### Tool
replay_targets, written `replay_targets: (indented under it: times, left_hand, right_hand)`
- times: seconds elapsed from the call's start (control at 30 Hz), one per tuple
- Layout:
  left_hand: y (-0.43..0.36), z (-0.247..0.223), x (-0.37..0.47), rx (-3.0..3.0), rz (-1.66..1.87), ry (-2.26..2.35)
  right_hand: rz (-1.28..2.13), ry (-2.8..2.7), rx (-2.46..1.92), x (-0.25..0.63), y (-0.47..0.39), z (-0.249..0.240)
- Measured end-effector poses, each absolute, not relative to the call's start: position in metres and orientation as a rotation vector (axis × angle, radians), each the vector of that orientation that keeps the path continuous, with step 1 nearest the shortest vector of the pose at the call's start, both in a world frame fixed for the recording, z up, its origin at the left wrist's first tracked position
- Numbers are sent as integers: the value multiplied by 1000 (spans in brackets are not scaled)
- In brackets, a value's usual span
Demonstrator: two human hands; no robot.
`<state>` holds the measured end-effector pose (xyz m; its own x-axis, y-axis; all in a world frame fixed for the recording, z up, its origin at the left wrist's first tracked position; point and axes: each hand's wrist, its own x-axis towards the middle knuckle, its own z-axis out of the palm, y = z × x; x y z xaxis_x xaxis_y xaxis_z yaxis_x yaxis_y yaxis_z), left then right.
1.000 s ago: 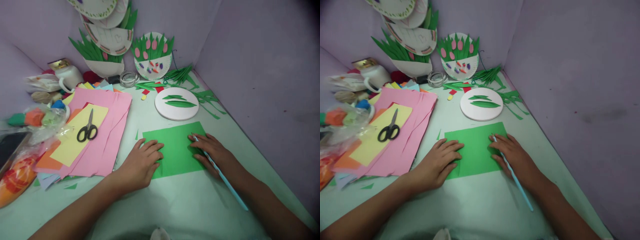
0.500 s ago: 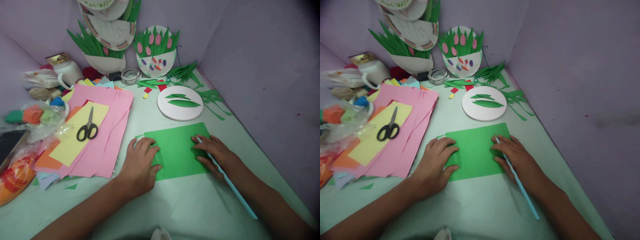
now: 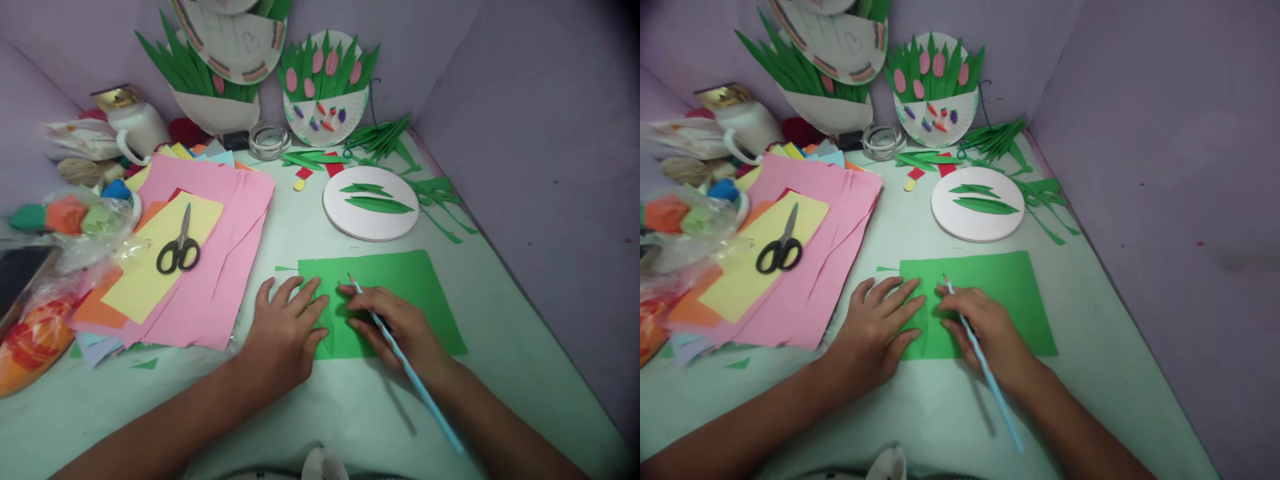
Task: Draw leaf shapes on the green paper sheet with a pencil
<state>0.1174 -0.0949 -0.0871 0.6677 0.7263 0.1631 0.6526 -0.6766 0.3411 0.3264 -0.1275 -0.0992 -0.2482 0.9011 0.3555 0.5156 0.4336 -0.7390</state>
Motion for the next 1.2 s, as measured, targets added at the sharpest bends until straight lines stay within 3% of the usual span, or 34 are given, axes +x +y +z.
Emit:
replay_targets:
  times: [0.9, 1.2]
  left_hand:
    - [-99, -94, 116, 2611, 422, 1123]
    - [-96, -89, 115, 2628, 275, 1078]
  right_hand:
    - [583, -1899, -1217, 321, -123, -106]
    - [631, -1898, -1221, 322, -123, -105]
